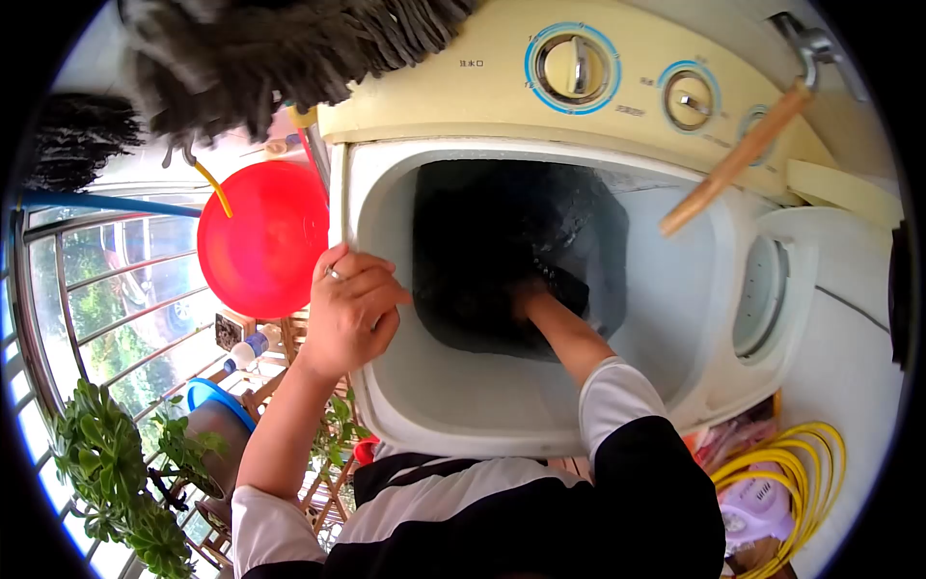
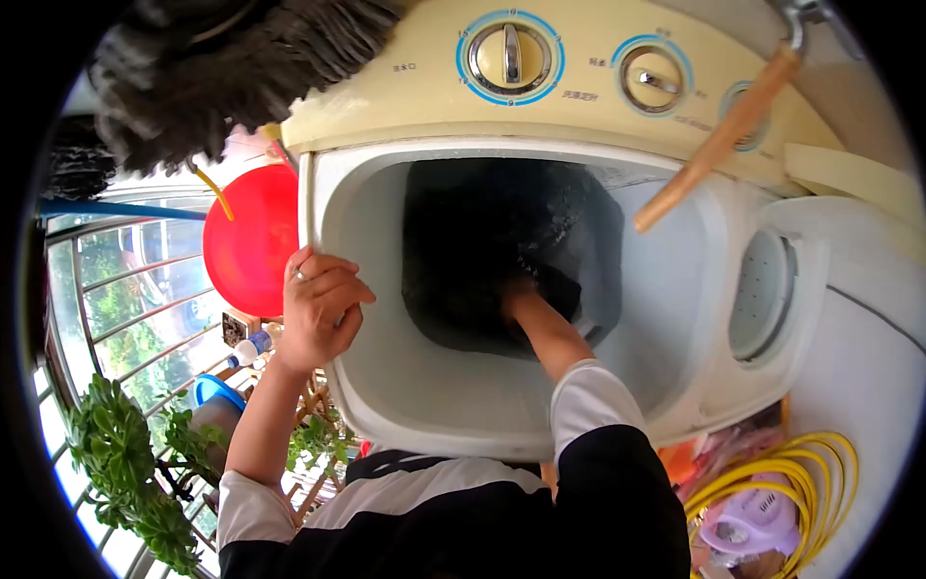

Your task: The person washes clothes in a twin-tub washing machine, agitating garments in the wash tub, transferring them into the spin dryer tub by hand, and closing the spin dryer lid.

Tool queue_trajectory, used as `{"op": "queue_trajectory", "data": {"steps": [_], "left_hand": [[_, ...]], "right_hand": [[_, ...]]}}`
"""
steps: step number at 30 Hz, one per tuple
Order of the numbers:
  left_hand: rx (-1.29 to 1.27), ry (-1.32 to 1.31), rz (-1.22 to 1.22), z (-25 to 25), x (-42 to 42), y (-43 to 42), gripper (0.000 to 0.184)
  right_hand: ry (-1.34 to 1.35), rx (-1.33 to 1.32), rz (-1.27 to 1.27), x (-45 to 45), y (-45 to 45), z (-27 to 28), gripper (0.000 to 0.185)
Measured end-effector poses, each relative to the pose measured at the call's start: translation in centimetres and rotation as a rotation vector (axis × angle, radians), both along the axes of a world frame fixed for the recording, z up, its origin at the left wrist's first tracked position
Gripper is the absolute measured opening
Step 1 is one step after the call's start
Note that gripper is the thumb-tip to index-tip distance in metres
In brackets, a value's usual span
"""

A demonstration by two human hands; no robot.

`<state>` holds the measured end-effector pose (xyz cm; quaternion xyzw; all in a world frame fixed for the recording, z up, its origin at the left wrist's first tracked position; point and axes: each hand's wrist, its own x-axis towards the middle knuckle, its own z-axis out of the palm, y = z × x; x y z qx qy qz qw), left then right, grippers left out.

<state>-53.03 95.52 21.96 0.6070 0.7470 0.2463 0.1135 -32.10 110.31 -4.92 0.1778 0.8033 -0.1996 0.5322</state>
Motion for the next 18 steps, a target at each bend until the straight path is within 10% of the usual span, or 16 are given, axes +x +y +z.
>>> {"op": "queue_trajectory", "data": {"steps": [14, 18], "left_hand": [[0.106, 0.195, -0.028, -0.5, 0.7, -1.3, 0.007], [-0.243, 0.507, 0.080, -0.1, 5.2, -1.4, 0.049]], "right_hand": [[1.104, -0.068, -0.709, 3.8, 1.8, 31.8, 0.062], [1.283, -0.132, -0.757, 3.6, 1.9, 40.9, 0.061]]}}
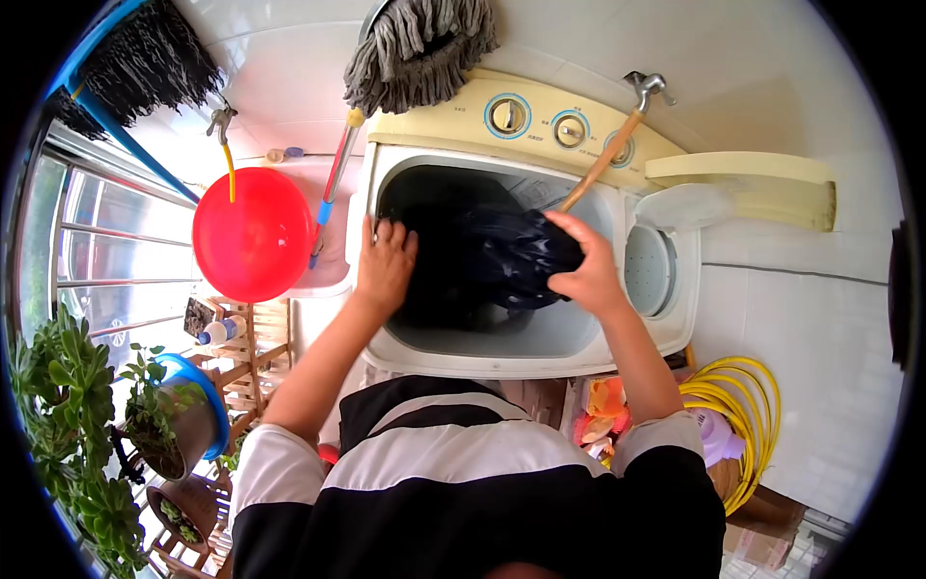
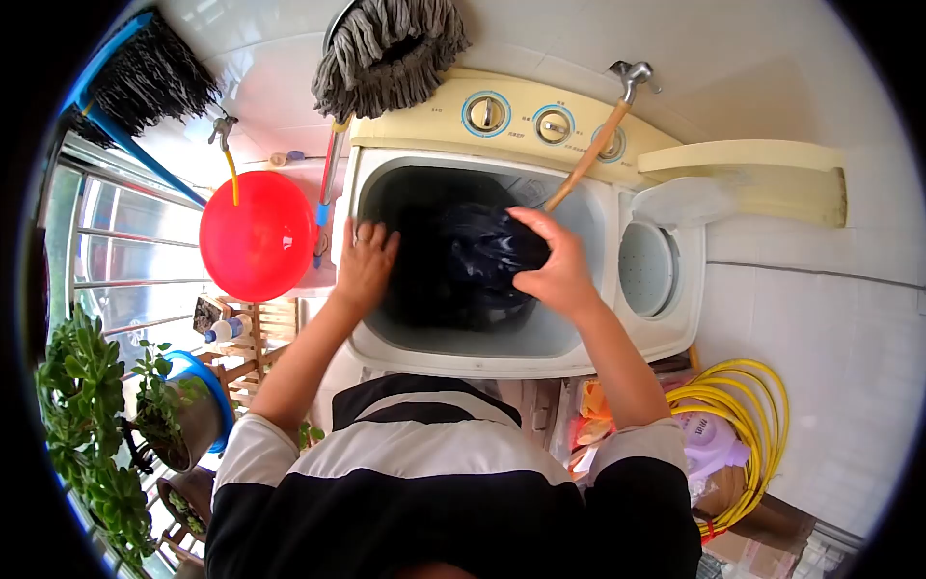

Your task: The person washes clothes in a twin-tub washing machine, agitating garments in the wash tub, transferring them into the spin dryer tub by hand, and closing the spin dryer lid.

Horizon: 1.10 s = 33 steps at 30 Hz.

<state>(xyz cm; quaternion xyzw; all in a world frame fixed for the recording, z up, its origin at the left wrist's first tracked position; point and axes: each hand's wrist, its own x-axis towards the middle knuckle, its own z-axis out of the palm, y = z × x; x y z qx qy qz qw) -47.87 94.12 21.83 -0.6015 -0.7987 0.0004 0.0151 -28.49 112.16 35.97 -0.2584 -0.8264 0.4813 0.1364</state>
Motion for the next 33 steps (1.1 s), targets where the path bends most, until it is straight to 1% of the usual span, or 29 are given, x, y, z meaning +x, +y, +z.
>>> {"op": "queue_trajectory", "data": {"steps": [1, 2, 3, 4, 5, 6, 7, 8, 9, 11, 12, 13, 15, 16, 17, 18, 19, 21, 22, 23, 24, 26, 27, 28, 29, 30, 32, 33], "left_hand": [[0.006, -0.028, 0.074, 0.4, 1.7, -0.1, 0.064], [-0.059, -0.149, 0.139, 0.9, 3.0, 0.1, 0.091], [-0.038, -0.251, 0.189, 1.9, 4.1, 0.3, 0.108], [-0.005, -0.474, 0.233, 1.0, 4.9, 0.5, 0.118], [0.029, -0.698, 0.274, -0.2, 5.7, 1.0, 0.129], [0.037, -0.701, 0.262, -0.5, 6.2, 1.6, 0.129], [-0.082, -0.835, 0.323, -0.6, 6.7, 2.1, 0.136], [-0.210, -0.965, 0.381, -0.9, 7.4, 2.4, 0.144], [-0.211, -0.965, 0.360, -1.9, 8.3, 3.0, 0.144], [-0.015, -1.250, 0.314, -4.4, 10.4, 4.1, 0.149], [0.004, -1.275, 0.259, -4.6, 11.6, 5.2, 0.148], [0.090, -1.382, 0.268, -5.5, 13.0, 6.4, 0.148], [0.281, -1.560, 0.261, -6.4, 15.1, 8.4, 0.140], [0.274, -1.561, 0.241, -6.5, 15.7, 9.2, 0.140], [0.322, -1.834, 0.186, -6.6, 16.2, 9.9, 0.133], [0.342, -1.969, 0.152, -6.3, 16.7, 10.5, 0.129], [0.355, -2.104, 0.120, -5.9, 17.1, 11.1, 0.126], [0.404, -2.039, 0.124, -4.7, 18.6, 12.2, 0.115], [0.395, -2.041, 0.110, -2.8, 18.9, 12.7, 0.115], [0.393, -2.118, 0.087, 0.1, 18.9, 13.1, 0.114], [0.393, -2.193, 0.061, 2.3, 19.1, 13.8, 0.113], [0.389, -2.172, 0.016, 4.2, 20.3, 15.5, 0.112], [0.391, -2.152, -0.013, 5.3, 21.0, 16.4, 0.111], [0.376, -2.185, -0.047, 7.0, 21.4, 17.4, 0.111], [0.369, -2.183, -0.061, 8.5, 22.0, 18.4, 0.111], [0.428, -2.102, -0.122, 9.9, 22.8, 19.4, 0.112], [0.547, -2.004, -0.229, 11.5, 24.9, 21.6, 0.115], [0.563, -2.013, -0.253, 12.1, 26.1, 22.6, 0.116]], "right_hand": [[0.005, 0.016, -0.019, 0.3, 0.1, 1.8, 0.061], [0.051, 0.063, -0.024, 0.8, 0.5, 3.0, 0.062], [0.098, 0.109, -0.032, 1.2, 0.8, 4.1, 0.062], [0.160, 0.079, -0.060, 1.5, 0.7, 5.4, 0.063], [0.156, 0.090, -0.069, 1.8, 0.5, 6.3, 0.063], [0.200, 0.017, -0.108, 2.1, 0.4, 7.1, 0.064], [0.243, -0.056, -0.151, 2.5, 0.4, 7.9, 0.064], [0.257, -0.038, -0.167, 2.7, 0.1, 8.8, 0.065], [0.257, -0.027, -0.184, 3.0, -0.1, 9.5, 0.065], [0.327, -0.016, -0.163, 3.4, -0.6, 10.6, 0.064], [0.327, -0.008, -0.180, 3.4, -0.8, 11.0, 0.064], [0.338, -0.009, -0.166, 3.5, -1.0, 11.4, 0.064], [0.347, -0.002, -0.175, 4.1, -1.3, 12.2, 0.063], [0.334, 0.061, -0.142, 4.4, -1.3, 12.6, 0.063], [0.319, 0.121, -0.105, 4.6, -1.1, 13.1, 0.063], [0.307, 0.194, -0.105, 5.2, -1.0, 13.8, 0.064], [0.309, 0.198, -0.118, 5.7, -0.7, 14.4, 0.064], [0.457, 0.181, -0.144, 6.6, -0.1, 16.0, 0.066], [0.466, 0.231, -0.150, 7.2, 0.3, 17.1, 0.069], [0.476, 0.282, -0.155, 7.8, 0.8, 18.3, 0.071], [0.519, 0.371, -0.101, 8.7, 1.8, 19.5, 0.073], [0.526, 0.565, -0.104, 10.4, 2.6, 22.1, 0.075], [0.532, 0.608, -0.179, 10.8, 2.2, 23.7, 0.073], [0.536, 0.647, -0.255, 11.3, 1.9, 25.3, 0.071], [0.524, 0.640, -0.221, 13.4, 2.5, 26.9, 0.070], [0.513, 0.632, -0.187, 15.5, 3.2, 28.4, 0.068], [0.497, 0.862, -0.442, 15.8, 2.9, 30.2, 0.078], [0.491, 0.893, -0.469, 16.8, 3.0, 31.2, 0.077]]}}
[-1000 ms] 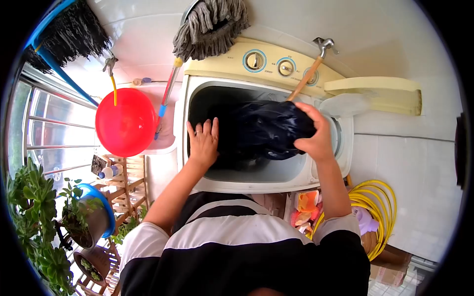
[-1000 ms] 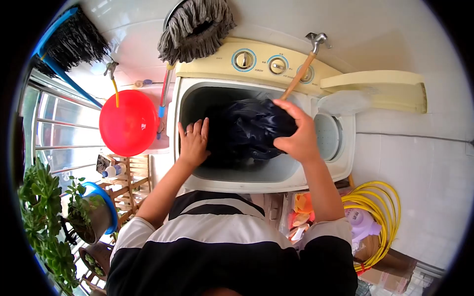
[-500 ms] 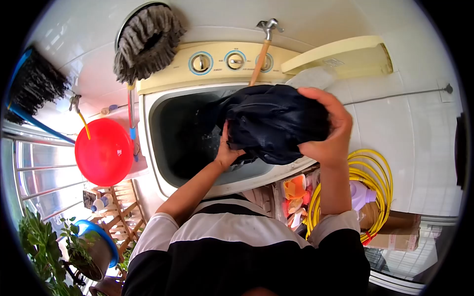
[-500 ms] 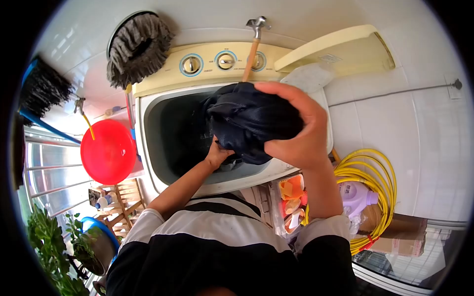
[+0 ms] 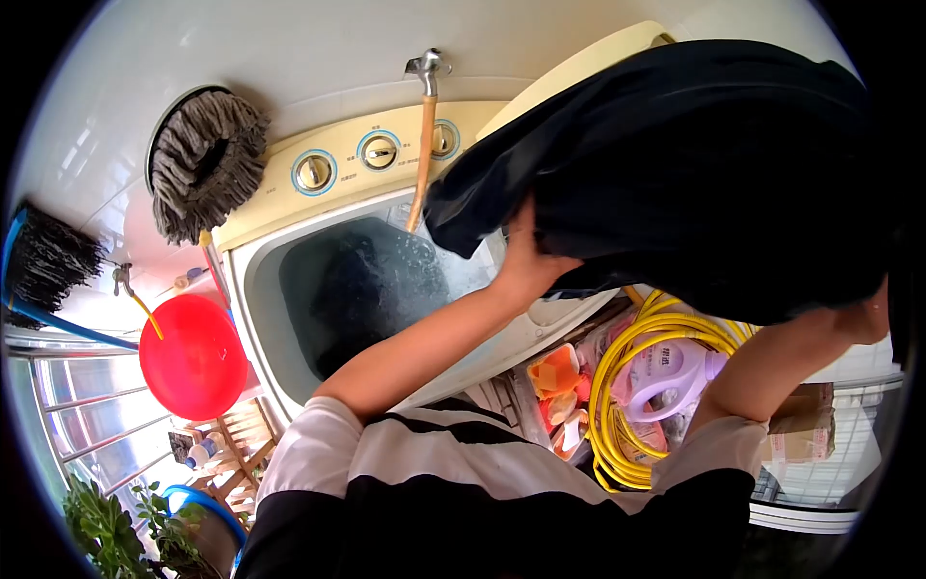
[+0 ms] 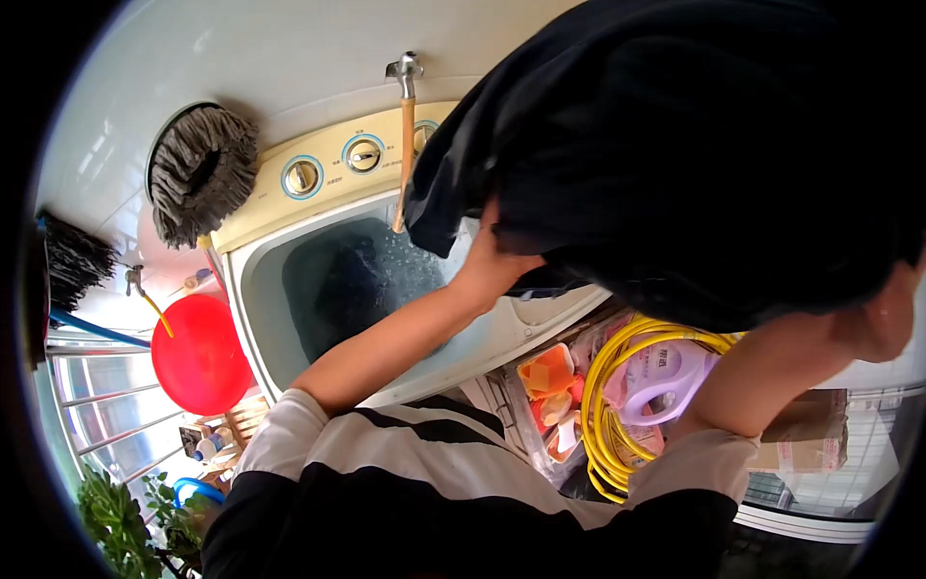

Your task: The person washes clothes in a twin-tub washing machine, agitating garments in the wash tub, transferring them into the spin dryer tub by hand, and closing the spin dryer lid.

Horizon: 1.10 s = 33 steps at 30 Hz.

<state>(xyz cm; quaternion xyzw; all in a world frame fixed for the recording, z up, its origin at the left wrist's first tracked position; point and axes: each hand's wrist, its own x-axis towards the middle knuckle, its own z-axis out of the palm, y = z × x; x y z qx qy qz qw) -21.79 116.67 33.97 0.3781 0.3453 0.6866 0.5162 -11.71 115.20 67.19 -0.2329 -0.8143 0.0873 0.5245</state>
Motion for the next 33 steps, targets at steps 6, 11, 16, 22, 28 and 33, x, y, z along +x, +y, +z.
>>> {"op": "queue_trajectory", "data": {"steps": [6, 11, 16, 22, 28, 33], "left_hand": [[0.070, -0.019, 0.000, -0.3, 6.6, 5.7, 0.125], [-0.295, 0.802, -0.163, -4.9, 3.8, 5.4, 0.085], [-0.098, 0.825, -0.214, -10.3, -7.6, -5.1, 0.040], [-0.380, 1.608, 0.247, -9.4, -20.7, -19.4, 0.026], [-0.452, 1.809, 0.305, -10.4, -23.0, -24.4, 0.017], [-0.498, 1.776, 0.392, -11.3, -22.6, -24.2, 0.015]], "right_hand": [[-0.114, -0.141, 0.076, 4.5, 2.5, -0.1, 0.073], [-0.103, -0.404, -0.011, 4.0, 9.4, -9.5, 0.065], [-0.141, -0.658, -0.106, 7.8, 16.1, -24.0, 0.059], [-0.489, -0.822, -0.052, 7.3, 17.7, -36.4, 0.059], [-0.677, -0.817, -0.066, 6.4, 22.1, -38.2, 0.069], [-0.632, -0.562, -0.146, 6.7, 19.6, -38.3, 0.065]]}}
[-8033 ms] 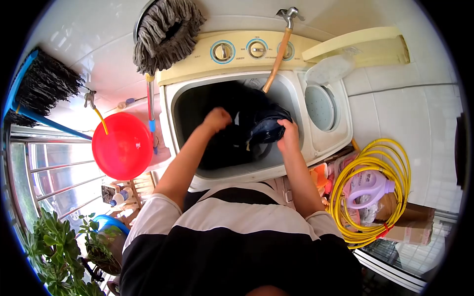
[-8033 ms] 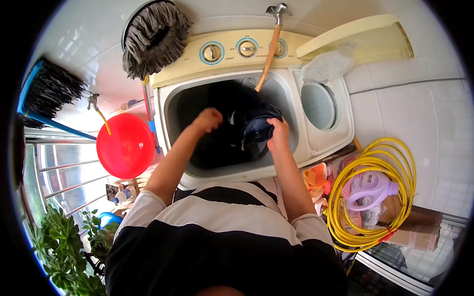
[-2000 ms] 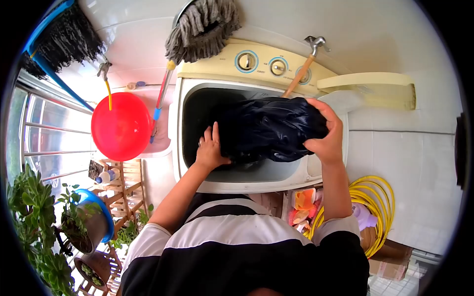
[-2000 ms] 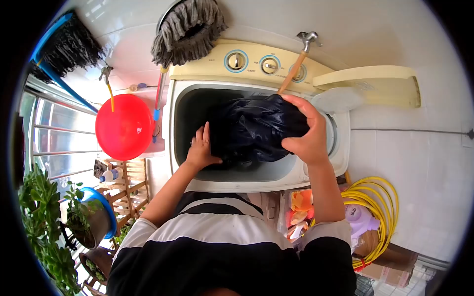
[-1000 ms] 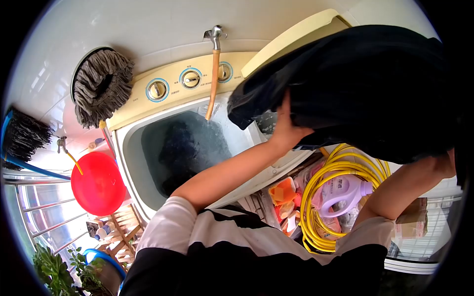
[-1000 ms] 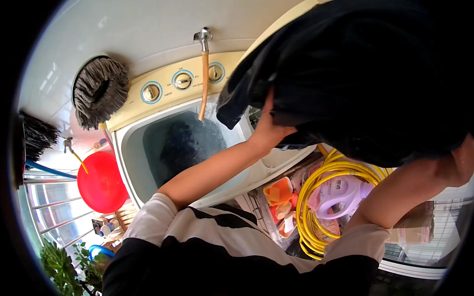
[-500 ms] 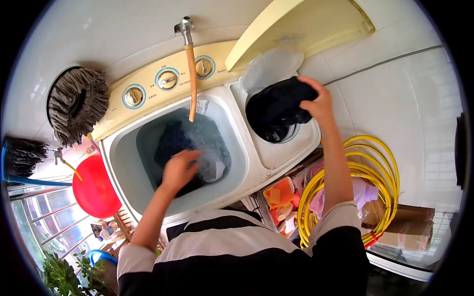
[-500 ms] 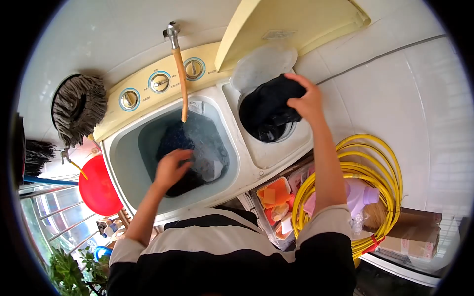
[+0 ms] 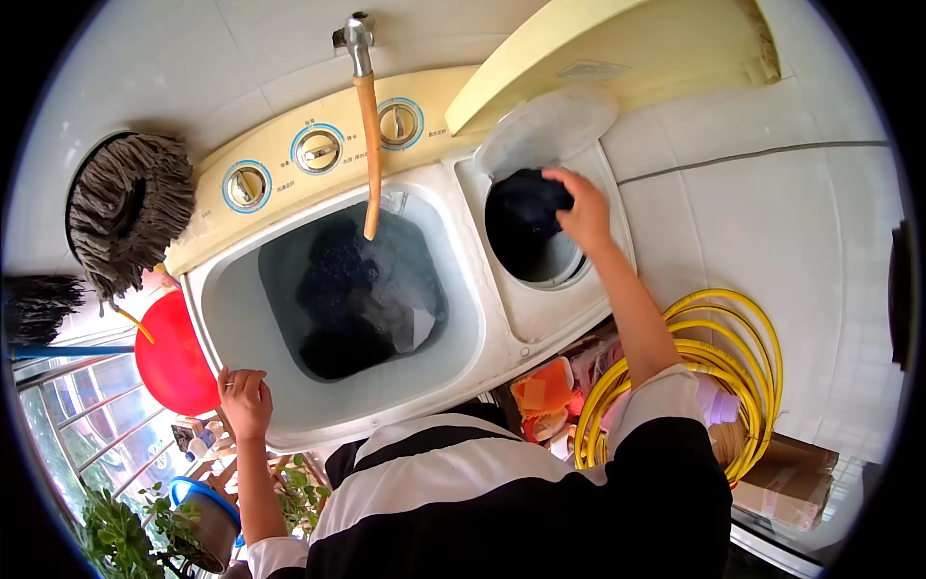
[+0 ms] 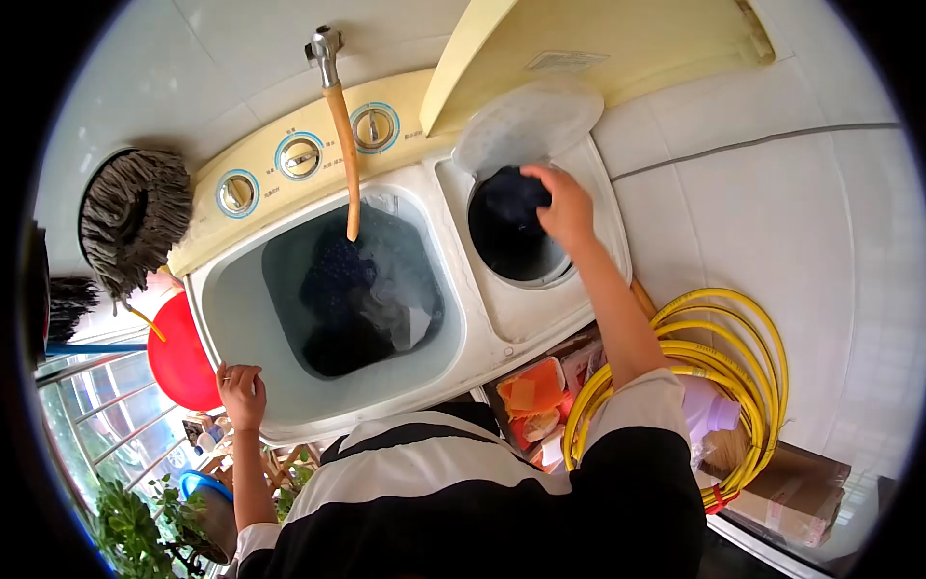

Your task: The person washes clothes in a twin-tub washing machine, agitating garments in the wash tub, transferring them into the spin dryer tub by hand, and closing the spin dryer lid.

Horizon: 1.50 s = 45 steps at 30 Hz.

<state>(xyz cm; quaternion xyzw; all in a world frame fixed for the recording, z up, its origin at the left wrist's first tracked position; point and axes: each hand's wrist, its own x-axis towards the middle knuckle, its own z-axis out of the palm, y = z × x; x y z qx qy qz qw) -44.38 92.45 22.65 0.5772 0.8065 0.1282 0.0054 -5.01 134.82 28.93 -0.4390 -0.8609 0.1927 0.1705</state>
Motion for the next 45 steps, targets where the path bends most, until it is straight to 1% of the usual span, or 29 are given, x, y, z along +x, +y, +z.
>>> {"op": "queue_trajectory", "data": {"steps": [1, 3, 4, 6, 7, 9, 10, 11, 12, 13, 14, 16, 17, 19, 21, 24, 28, 31, 34, 35, 37, 38, 39, 40, 41, 42, 43, 44, 45], "left_hand": [[-0.007, -0.009, -0.001, 0.0, -0.1, 0.2, 0.015], [-0.032, 0.027, 0.007, 0.2, 0.2, 0.3, 0.015], [-0.029, 0.024, 0.007, 0.3, 0.2, 0.3, 0.015], [-0.033, 0.017, 0.009, 0.0, 0.2, 0.4, 0.015], [-0.043, 0.019, 0.007, 0.0, 0.1, 0.1, 0.015], [-0.050, 0.022, 0.010, -0.1, 0.1, 0.0, 0.014], [-0.048, 0.029, 0.014, -0.1, 0.1, 0.1, 0.014], [-0.051, 0.027, 0.017, -0.2, 0.1, 0.2, 0.014], [-0.047, 0.030, 0.017, -0.2, 0.1, 0.2, 0.014], [-0.045, 0.034, 0.021, -0.2, 0.1, 0.1, 0.013], [-0.053, 0.036, 0.036, -0.2, 0.1, 0.1, 0.013], [-0.071, 0.014, 0.044, -0.2, 0.1, 0.1, 0.014], [-0.088, 0.025, 0.079, -0.3, 0.1, 0.1, 0.014], [-0.069, 0.017, 0.044, -0.2, -0.1, 0.1, 0.014], [-0.092, 0.024, 0.078, -0.2, -0.2, 0.2, 0.014], [-0.108, 0.026, 0.088, -0.4, -0.3, 0.2, 0.015], [-0.125, 0.035, 0.086, -0.5, -0.1, 0.3, 0.014], [-0.128, 0.046, 0.072, -0.7, -0.3, 0.4, 0.013], [-0.309, 0.151, -0.001, -0.5, -0.3, 0.6, 0.012], [-0.317, 0.148, 0.000, -0.9, -0.2, 0.7, 0.012], [-0.575, 0.280, -0.126, -2.7, 0.5, 0.7, 0.016], [-0.723, 0.200, -0.208, -3.8, 1.4, 0.9, 0.025], [-0.866, 0.119, -0.290, -4.6, 2.4, 1.6, 0.035], [-1.094, -0.011, -0.398, -5.1, 3.1, 3.6, 0.036], [-1.318, -0.145, -0.508, -5.9, 3.4, 6.2, 0.038], [-1.313, -0.221, -0.555, -7.6, 3.6, 8.3, 0.035], [-1.309, -0.299, -0.602, -10.0, 3.6, 10.0, 0.033], [-1.171, -0.308, -0.506, -12.8, 3.4, 11.2, 0.030], [-1.034, -0.317, -0.411, -15.2, 3.1, 12.6, 0.028]], "right_hand": [[-0.009, -0.007, -0.001, 1.1, -0.5, -2.0, 0.065], [-0.308, 0.122, 0.286, 4.5, -1.7, -7.3, 0.058], [-0.315, 0.114, 0.282, 5.2, -2.4, -7.8, 0.058], [-0.936, 0.169, 0.452, 5.9, -2.6, -8.6, 0.047], [-0.937, 0.162, 0.458, 5.7, -1.9, -9.5, 0.047], [-1.057, -0.482, 0.331, 4.8, 0.8, -11.0, 0.045], [-1.015, -0.540, 0.232, 4.6, 1.2, -11.6, 0.045], [-1.018, -0.542, 0.236, 4.4, 1.3, -12.2, 0.045], [-0.954, -0.599, 0.119, 4.1, 1.3, -12.9, 0.054], [-0.886, -0.654, 0.006, 3.6, 1.4, -13.6, 0.068], [-0.889, -0.654, 0.023, 3.3, 1.0, -14.3, 0.068], [-0.882, -0.616, -0.256, 2.3, -0.1, -15.5, 0.108], [-0.963, -0.698, -0.249, 3.0, 1.0, -18.7, 0.132], [-1.150, -0.700, -0.101, 2.0, 0.7, -20.9, 0.111], [-1.249, -0.675, 0.001, 1.6, 0.8, -23.9, 0.104], [-1.250, -0.654, 0.071, 1.5, 1.2, -27.8, 0.093], [-1.238, -0.651, 0.132, 1.5, 2.4, -29.7, 0.079], [-1.166, -0.621, 0.172, 1.6, 3.6, -28.6, 0.069], [-1.014, -0.575, 0.223, 1.9, 4.8, -25.9, 0.059], [-0.935, -0.543, 0.227, 1.8, 5.1, -24.5, 0.056], [-0.707, -0.416, 0.219, 1.1, 4.9, -21.1, 0.050], [-0.641, -0.290, 0.150, -0.5, 3.6, -17.8, 0.033], [-0.336, -0.419, 0.036, -0.9, 2.5, -16.4, 0.036], [-0.027, -0.535, -0.081, -1.1, 1.3, -15.1, 0.039], [-0.030, -0.529, -0.093, -2.5, -0.6, -12.2, 0.039], [0.151, -0.625, -0.231, -4.9, -3.0, -8.6, 0.042], [0.332, -0.717, -0.370, -6.6, -5.1, -6.8, 0.046], [0.327, -0.711, -0.382, -7.0, -6.8, -7.3, 0.046], [0.211, -0.542, -0.228, -7.0, -8.2, -8.5, 0.053]]}}
